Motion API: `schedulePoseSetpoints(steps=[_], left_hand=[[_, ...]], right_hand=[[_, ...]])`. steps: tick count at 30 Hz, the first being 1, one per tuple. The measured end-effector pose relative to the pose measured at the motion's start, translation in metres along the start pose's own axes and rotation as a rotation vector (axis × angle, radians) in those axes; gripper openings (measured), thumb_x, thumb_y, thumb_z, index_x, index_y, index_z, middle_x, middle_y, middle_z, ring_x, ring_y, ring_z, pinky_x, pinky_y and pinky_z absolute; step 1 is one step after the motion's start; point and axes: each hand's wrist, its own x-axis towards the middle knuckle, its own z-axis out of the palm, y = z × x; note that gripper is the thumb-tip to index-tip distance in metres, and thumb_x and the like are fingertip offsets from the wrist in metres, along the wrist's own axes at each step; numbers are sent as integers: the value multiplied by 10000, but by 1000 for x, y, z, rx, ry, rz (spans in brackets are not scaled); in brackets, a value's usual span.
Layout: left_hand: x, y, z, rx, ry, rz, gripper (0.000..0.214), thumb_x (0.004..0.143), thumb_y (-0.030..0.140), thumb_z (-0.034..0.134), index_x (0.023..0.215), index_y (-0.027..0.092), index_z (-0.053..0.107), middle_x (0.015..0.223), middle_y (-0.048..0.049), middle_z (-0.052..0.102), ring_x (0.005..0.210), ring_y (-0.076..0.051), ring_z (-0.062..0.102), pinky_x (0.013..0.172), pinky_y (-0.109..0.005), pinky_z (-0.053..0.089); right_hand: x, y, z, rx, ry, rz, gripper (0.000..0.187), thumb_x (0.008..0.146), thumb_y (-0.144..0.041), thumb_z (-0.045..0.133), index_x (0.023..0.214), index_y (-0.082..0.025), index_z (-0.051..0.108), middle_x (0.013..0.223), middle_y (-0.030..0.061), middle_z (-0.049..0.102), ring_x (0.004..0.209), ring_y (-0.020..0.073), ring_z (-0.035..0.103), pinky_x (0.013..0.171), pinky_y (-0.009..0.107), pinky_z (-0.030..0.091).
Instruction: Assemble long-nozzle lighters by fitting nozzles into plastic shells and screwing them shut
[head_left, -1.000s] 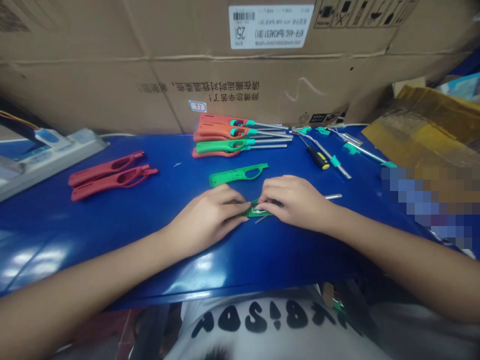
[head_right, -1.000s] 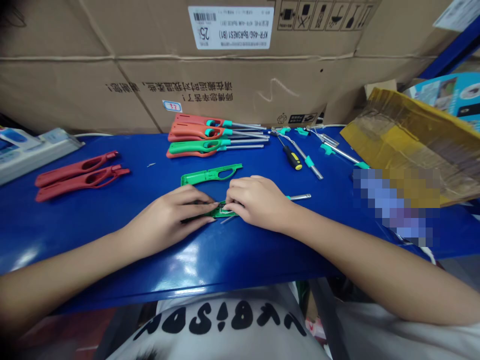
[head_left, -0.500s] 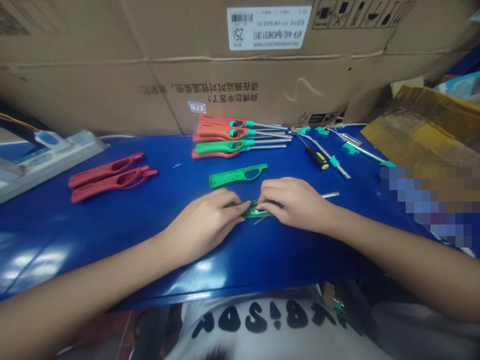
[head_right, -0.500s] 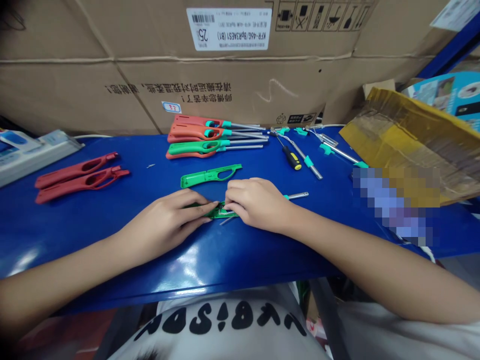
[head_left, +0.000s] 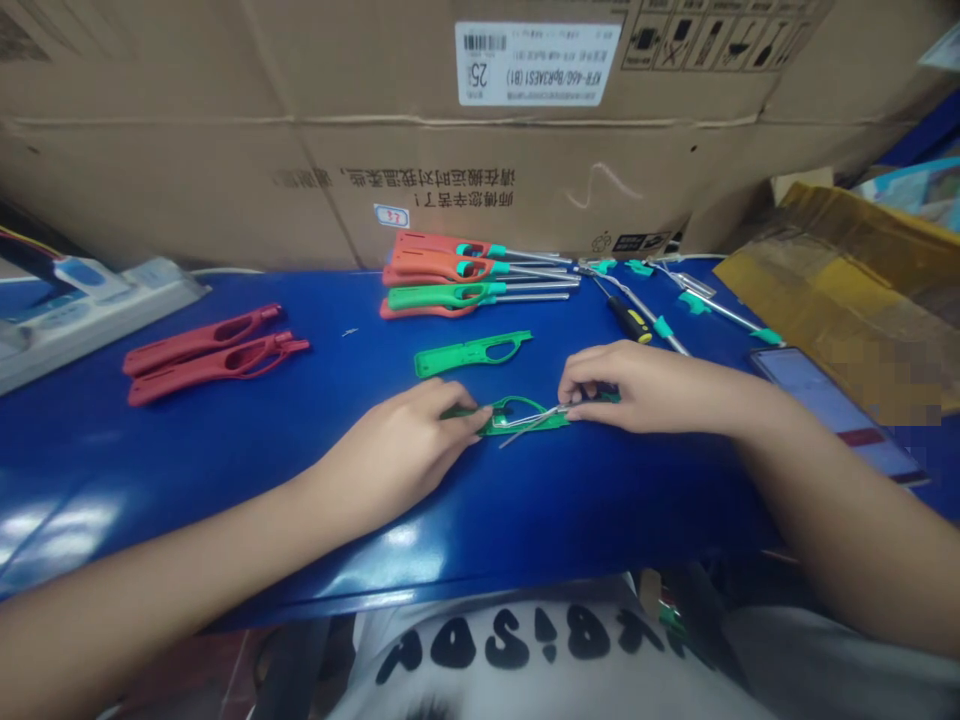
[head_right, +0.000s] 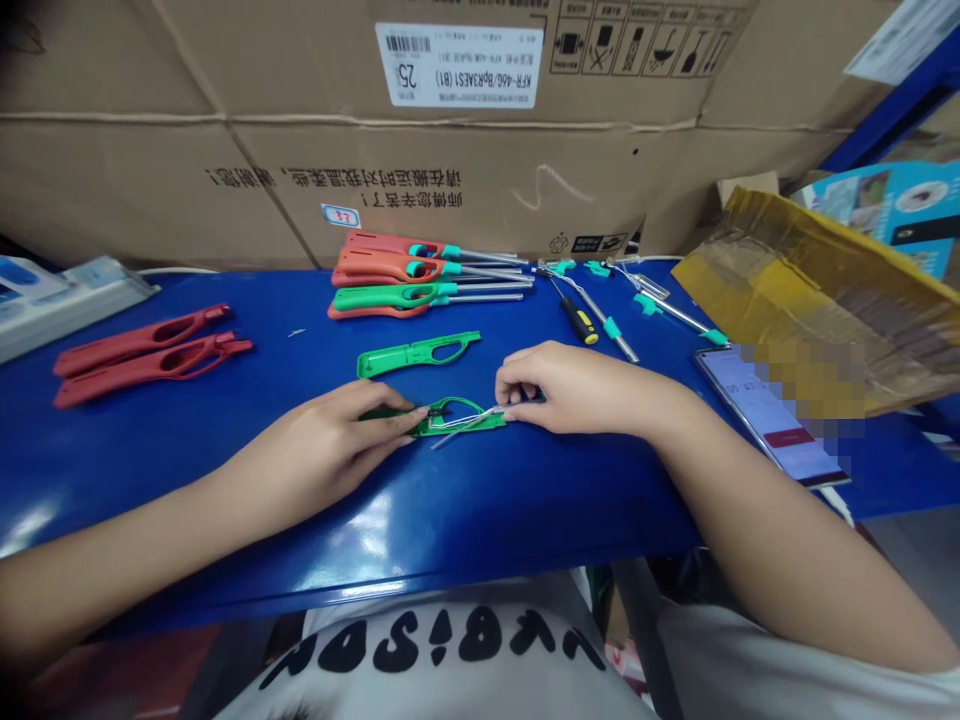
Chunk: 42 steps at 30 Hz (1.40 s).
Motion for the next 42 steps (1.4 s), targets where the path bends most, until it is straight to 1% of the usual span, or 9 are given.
schedulePoseSetpoints(steps=[4,9,14,17,20,24,28,35,42], left_hand=[[-2,-3,2,-1,-1,-17,321,1029,267,483,1237,173,708,1043,-103,663,903,-226,645,752,-356,580],[-1,-3,1,37,5,-22,317,1029,262,482,1214,153,715,1039,-111,669,880,-226,652,735,-353,577],[-1,-4,0,38,2,-20,313,1028,260,482,1204,158,719,1041,-111,670,886,-227,653,736,-353,579],[-2,-6,1,37,-2,-25,304,1019,255,500,1215,164,714,1044,-109,669,894,-227,653,742,-351,582],[-2,-7,1,24,-4,-43,308,1020,264,502,1224,167,711,1050,-109,668,904,-224,653,760,-353,588],[-2,-8,1,0,-17,-48,311,1022,269,501,1234,176,709,1055,-104,668,931,-223,654,812,-366,592],[-3,-9,1,-10,-16,-48,304,1019,267,509,1230,181,711,1046,-102,671,930,-217,657,808,-352,590],[-1,-10,2,-27,8,-25,291,1015,252,514,1216,185,714,1035,-102,678,940,-219,659,829,-355,587],[0,-12,4,-50,7,-18,296,1017,253,509,1214,176,715,1046,-105,678,949,-225,651,837,-366,583]], right_hand=[[1,-1,-1,-4,61,-19,98,906,-214,646,930,-193,739,910,33,744,798,160,668,717,277,482],[3,-2,4,-108,126,-150,154,936,-185,615,917,-205,766,910,42,750,893,187,677,798,309,492],[7,-3,11,-95,137,-153,116,919,-171,646,882,-197,753,885,31,735,855,176,675,755,292,483],[9,-4,13,-68,132,-161,139,931,-176,629,854,-193,744,854,26,724,795,158,671,718,273,473],[8,-7,14,-124,130,-174,174,945,-181,605,833,-184,738,817,29,706,753,155,653,690,267,459],[7,-9,15,-196,110,-145,169,949,-175,595,862,-170,739,827,45,696,755,171,646,692,282,461],[8,-9,12,-83,120,-117,127,932,-173,626,870,-175,738,872,45,721,799,168,668,739,280,483],[11,-5,11,98,156,-50,137,905,-195,667,789,-180,739,840,34,736,764,152,671,716,274,494],[13,-6,13,100,154,-3,102,863,-146,711,775,-177,753,816,23,744,748,144,672,701,263,488]])
